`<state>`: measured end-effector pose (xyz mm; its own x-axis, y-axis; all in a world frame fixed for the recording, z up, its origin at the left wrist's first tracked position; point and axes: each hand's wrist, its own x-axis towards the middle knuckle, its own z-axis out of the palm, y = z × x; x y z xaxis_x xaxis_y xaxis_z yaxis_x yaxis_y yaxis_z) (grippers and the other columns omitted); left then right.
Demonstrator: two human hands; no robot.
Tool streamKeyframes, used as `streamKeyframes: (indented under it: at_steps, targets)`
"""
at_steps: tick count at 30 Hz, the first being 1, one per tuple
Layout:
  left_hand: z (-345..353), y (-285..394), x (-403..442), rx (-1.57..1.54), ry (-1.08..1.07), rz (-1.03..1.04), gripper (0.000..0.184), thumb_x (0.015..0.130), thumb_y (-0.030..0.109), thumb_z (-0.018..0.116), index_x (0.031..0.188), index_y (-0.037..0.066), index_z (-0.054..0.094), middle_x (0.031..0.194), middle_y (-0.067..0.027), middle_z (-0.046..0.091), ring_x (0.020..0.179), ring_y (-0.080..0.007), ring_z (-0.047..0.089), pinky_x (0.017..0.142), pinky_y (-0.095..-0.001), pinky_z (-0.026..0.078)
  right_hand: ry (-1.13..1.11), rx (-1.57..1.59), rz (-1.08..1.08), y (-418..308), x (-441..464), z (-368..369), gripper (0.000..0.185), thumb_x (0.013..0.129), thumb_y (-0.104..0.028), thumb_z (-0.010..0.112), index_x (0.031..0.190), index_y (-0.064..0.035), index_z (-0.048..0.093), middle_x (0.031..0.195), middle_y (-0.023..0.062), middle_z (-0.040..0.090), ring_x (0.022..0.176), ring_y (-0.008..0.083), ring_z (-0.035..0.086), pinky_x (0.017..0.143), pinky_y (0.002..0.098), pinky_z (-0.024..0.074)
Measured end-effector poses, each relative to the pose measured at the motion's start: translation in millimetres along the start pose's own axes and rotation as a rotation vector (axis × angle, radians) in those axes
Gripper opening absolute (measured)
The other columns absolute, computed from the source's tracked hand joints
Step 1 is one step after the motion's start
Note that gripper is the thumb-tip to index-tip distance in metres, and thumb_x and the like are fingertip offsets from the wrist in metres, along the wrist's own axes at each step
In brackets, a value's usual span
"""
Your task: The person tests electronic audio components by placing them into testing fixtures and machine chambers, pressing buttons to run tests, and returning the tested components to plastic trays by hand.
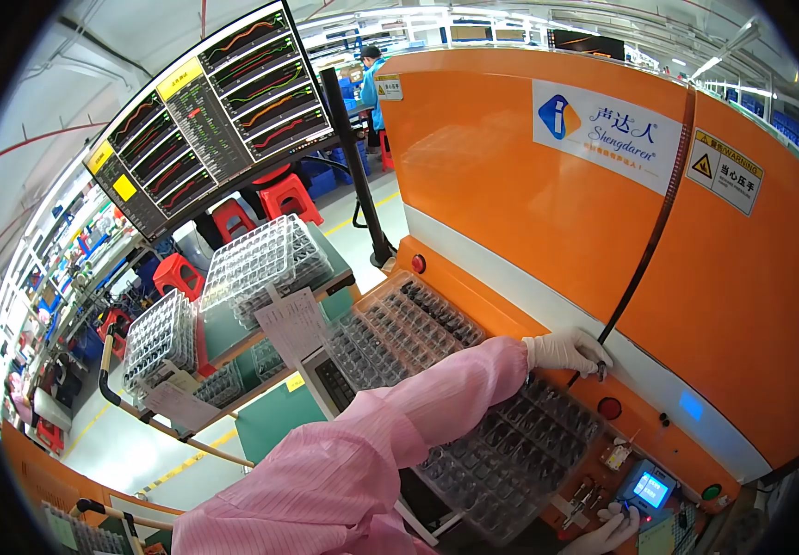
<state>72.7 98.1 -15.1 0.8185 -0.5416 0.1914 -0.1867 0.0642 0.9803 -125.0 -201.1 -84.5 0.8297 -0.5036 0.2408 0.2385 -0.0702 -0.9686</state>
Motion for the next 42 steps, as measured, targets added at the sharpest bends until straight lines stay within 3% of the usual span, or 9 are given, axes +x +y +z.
streamKeyframes:
  at_steps: [6, 9, 33, 42]
  targets:
    - [1.3, 1.7, -0.5, -0.007, 0.003, -0.002, 0.026, 0.088, -0.002, 0.057, 0.113, -0.001, 0.065, 0.095, -0.0093, 0.071, 0.083, -0.0124, 0.065, 0.071, -0.0236, 0.052, 0.017, 0.04, 0.016, 7.2, 1.1, 0.3, 0.027, 0.099, -0.021, 0.048, 0.113, 0.0013, 0.052, 0.094, 0.0153, 0.061, 0.076, 0.0233, 0.057, 0.071, 0.0354, 0.0475]
    - [1.2, 1.9, -0.4, -0.021, -0.003, 0.0, 0.026, 0.088, -0.002, 0.057, 0.112, -0.001, 0.065, 0.095, -0.0091, 0.071, 0.083, -0.0121, 0.064, 0.07, -0.0234, 0.052, -0.028, -0.013, -0.005, 49.3, 13.1, -13.0, 0.028, 0.101, -0.018, 0.041, 0.123, -0.0012, 0.047, 0.093, 0.0073, 0.058, 0.077, 0.0128, 0.051, 0.071, 0.0264, 0.0437]
    - [5.5, 7.8, -2.5, -0.008, 0.014, -0.008, 0.025, 0.087, -0.002, 0.057, 0.111, -0.002, 0.065, 0.095, -0.0093, 0.071, 0.082, -0.0122, 0.064, 0.069, -0.0237, 0.052, -0.033, -0.048, 0.009, 47.9, 12.2, -13.9, 0.028, 0.102, -0.017, 0.04, 0.123, -0.0006, 0.047, 0.093, 0.0081, 0.058, 0.076, 0.013, 0.05, 0.071, 0.0272, 0.0433]
    - [6.0, 10.2, -4.7, 0.083, 0.104, -0.013, 0.027, 0.084, 0.004, 0.063, 0.11, 0.001, 0.067, 0.09, -0.0078, 0.071, 0.071, -0.0117, 0.064, 0.068, -0.0247, 0.052, -0.011, -0.105, 0.006, 30.4, 9.0, -2.0, 0.029, 0.102, -0.018, 0.041, 0.124, -0.0002, 0.048, 0.092, 0.0082, 0.059, 0.077, 0.0136, 0.052, 0.071, 0.0276, 0.0437]
